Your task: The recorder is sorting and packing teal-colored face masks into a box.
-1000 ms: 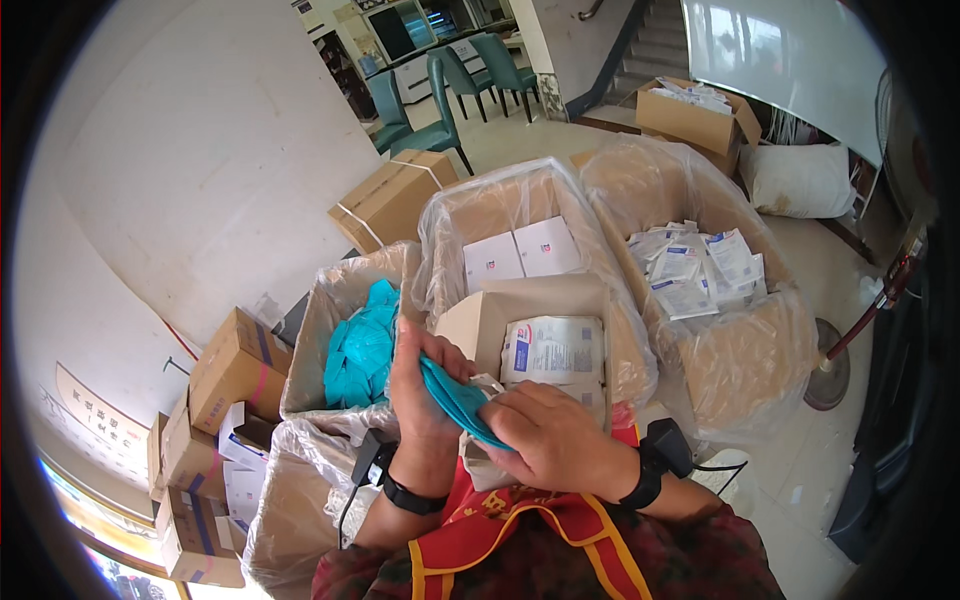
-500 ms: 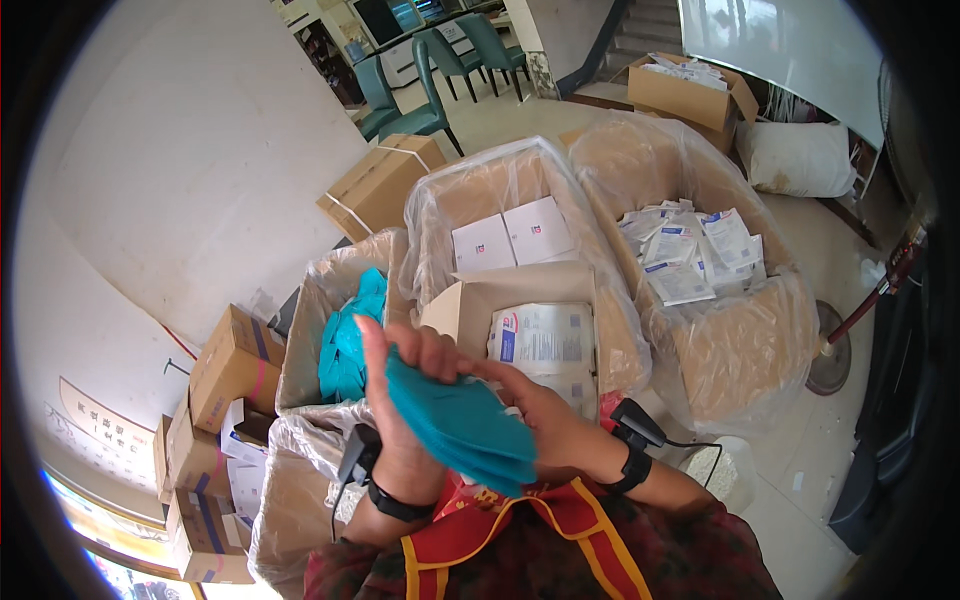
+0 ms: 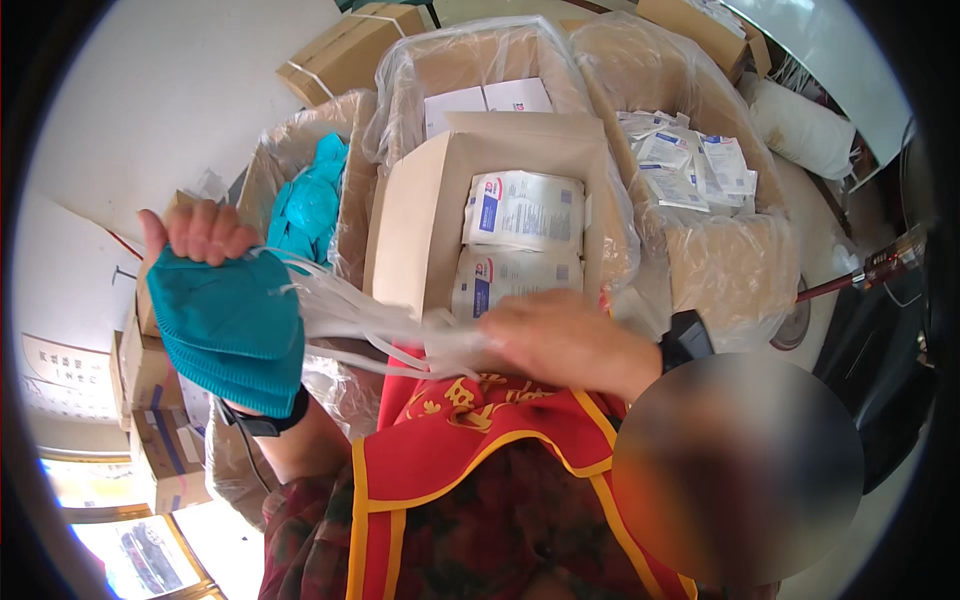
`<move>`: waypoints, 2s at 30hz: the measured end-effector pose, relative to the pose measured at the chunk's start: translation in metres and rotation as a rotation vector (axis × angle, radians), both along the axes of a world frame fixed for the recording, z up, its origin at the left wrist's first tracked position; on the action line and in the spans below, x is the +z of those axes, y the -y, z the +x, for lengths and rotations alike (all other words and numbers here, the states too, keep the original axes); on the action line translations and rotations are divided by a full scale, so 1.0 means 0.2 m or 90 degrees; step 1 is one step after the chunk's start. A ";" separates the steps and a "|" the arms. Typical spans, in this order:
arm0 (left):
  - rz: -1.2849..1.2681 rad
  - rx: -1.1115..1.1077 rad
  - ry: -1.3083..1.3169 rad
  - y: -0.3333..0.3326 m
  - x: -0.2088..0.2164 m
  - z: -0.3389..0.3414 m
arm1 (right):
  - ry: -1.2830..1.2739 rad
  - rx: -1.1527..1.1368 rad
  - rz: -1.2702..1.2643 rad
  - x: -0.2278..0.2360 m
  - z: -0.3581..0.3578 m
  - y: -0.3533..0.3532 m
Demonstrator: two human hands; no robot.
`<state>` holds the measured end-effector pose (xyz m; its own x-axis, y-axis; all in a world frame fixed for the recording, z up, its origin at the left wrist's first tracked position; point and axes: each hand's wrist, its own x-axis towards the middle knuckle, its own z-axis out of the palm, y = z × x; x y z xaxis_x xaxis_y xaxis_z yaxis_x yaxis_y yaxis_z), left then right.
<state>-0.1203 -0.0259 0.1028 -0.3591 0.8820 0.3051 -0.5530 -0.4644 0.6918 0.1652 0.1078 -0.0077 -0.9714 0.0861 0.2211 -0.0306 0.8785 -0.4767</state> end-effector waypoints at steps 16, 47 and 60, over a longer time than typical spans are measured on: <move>-0.194 0.121 0.062 -0.08 -0.36 0.20 | 0.410 -0.293 0.212 -0.38 -0.59 -0.79; -0.256 0.110 -0.542 -0.18 -0.44 0.42 | -0.071 -0.064 -0.046 0.30 -0.20 -0.14; -0.343 0.149 -0.186 -0.31 -0.56 0.23 | -0.284 -0.030 0.216 0.41 -0.04 0.12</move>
<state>-0.0745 0.0364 -0.0093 -0.5299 0.8469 -0.0436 -0.2339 -0.0966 0.9675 0.1568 0.0832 0.0750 -0.7744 -0.0206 0.6324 -0.1219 0.9856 -0.1172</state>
